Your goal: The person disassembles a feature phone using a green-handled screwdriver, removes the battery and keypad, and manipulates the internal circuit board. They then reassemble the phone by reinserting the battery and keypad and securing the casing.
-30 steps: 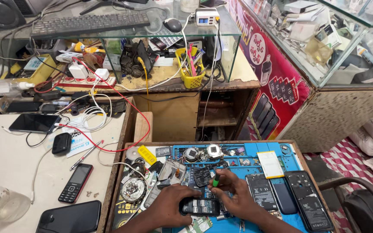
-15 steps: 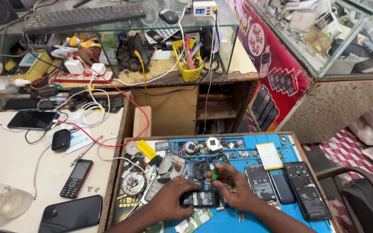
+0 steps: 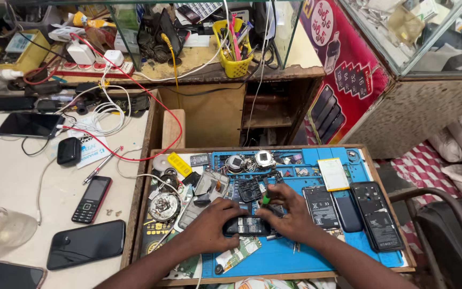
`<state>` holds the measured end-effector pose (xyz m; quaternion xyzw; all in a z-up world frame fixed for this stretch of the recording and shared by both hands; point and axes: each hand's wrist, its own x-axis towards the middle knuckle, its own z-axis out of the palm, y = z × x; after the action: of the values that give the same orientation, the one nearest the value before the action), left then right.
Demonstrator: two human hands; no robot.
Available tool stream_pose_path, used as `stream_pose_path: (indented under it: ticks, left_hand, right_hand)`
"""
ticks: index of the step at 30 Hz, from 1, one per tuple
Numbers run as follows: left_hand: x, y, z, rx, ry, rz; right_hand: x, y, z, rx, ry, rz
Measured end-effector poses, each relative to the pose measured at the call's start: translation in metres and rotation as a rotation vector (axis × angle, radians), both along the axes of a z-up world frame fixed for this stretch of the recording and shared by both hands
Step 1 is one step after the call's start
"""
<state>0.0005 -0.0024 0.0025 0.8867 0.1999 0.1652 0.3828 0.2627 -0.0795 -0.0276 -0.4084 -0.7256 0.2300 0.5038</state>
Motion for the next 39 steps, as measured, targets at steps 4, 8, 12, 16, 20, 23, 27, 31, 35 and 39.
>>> stream_pose_path:
  ticks: [4, 8, 12, 16, 20, 23, 27, 31, 35, 39]
  left_hand:
    - [0.0, -0.001, 0.006, 0.023, 0.006, -0.011]
    - [0.0, -0.001, 0.008, 0.023, 0.005, 0.006]
    - [0.001, 0.0, 0.006, 0.02, 0.011, 0.004]
    - [0.0, -0.002, 0.005, -0.01, 0.056, 0.005]
    - [0.0, -0.002, 0.007, -0.015, 0.031, 0.009]
    - [0.0, -0.002, 0.006, -0.02, 0.048, 0.019]
    - [0.001, -0.002, 0.006, 0.0, 0.062, 0.02]
    - [0.001, -0.002, 0.004, 0.017, 0.034, 0.007]
    - [0.001, 0.0, 0.005, 0.022, 0.036, 0.004]
    - [0.001, -0.001, 0.002, 0.022, 0.034, 0.006]
  right_hand:
    - [0.005, 0.0, 0.005, -0.157, 0.116, 0.05]
    - [0.005, -0.001, 0.003, -0.178, 0.137, 0.056]
    - [0.006, 0.003, 0.0, -0.127, 0.056, -0.03]
    - [0.007, -0.001, -0.001, -0.215, 0.212, 0.142]
    - [0.002, -0.001, -0.001, -0.062, 0.068, -0.01]
    - [0.004, 0.001, 0.0, -0.115, 0.063, -0.007]
    - [0.003, 0.002, 0.0, -0.155, 0.143, 0.141]
    - [-0.002, -0.001, -0.003, -0.07, 0.054, 0.029]
    - [-0.002, -0.002, 0.001, -0.08, 0.108, 0.093]
    - [0.001, -0.002, 0.001, -0.119, 0.182, 0.193]
